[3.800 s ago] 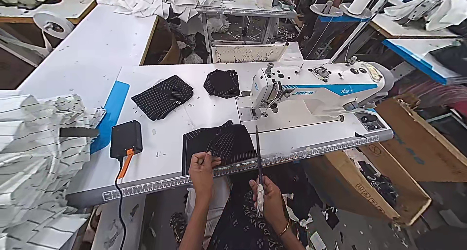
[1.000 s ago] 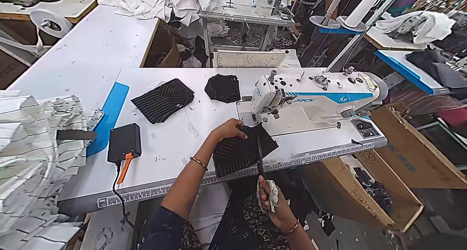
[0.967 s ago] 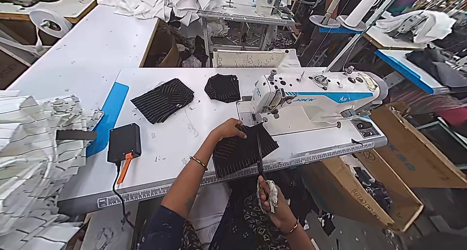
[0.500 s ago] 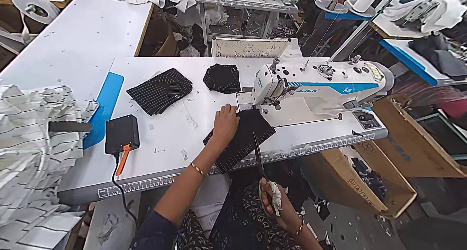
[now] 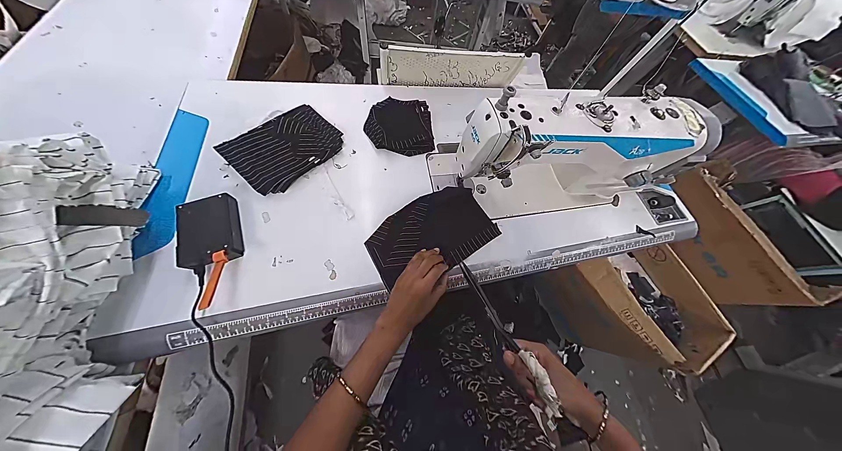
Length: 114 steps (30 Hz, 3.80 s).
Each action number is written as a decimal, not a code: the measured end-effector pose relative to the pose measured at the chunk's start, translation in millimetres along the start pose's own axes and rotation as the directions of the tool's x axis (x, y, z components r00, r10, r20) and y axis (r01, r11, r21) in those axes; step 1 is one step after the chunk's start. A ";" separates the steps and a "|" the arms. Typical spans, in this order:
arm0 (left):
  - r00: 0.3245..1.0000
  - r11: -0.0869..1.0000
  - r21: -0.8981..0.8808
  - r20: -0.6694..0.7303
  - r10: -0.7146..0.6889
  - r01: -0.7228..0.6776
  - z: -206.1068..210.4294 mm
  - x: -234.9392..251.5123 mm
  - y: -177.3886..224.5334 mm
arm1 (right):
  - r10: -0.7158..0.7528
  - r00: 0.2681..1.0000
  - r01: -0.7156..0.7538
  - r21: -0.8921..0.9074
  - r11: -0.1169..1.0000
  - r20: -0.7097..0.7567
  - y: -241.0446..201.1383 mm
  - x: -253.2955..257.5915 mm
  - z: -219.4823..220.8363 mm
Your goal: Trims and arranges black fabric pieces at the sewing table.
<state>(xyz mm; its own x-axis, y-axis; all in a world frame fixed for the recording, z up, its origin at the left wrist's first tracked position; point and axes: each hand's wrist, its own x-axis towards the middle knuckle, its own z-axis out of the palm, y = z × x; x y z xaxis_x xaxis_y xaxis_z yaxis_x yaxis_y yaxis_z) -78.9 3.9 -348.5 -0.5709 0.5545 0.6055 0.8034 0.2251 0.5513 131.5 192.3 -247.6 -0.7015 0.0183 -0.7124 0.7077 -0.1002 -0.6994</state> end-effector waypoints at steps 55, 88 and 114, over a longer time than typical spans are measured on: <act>0.995 0.998 0.048 0.089 -0.053 0.049 -15.3 11.5 -0.8 | -0.059 0.996 0.061 0.046 0.997 -0.060 -71.8 73.5 32.0; 0.791 0.888 0.309 0.416 -0.449 0.342 -51.4 65.3 -50.6 | -0.067 0.996 0.076 0.169 0.983 -0.059 -92.6 92.7 38.1; 0.777 0.983 0.135 0.604 -0.179 0.122 -58.6 87.5 -7.0 | -0.157 0.988 0.142 0.383 0.913 0.008 -1.8 22.4 43.0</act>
<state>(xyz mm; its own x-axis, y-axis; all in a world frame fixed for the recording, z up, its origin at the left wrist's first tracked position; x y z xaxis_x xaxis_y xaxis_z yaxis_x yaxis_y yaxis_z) -144.4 3.9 -265.7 -0.4852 0.8741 0.0246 0.7432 0.3974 0.5383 110.9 150.1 -259.9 -0.8043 0.0259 -0.5937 0.5145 -0.4695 -0.7175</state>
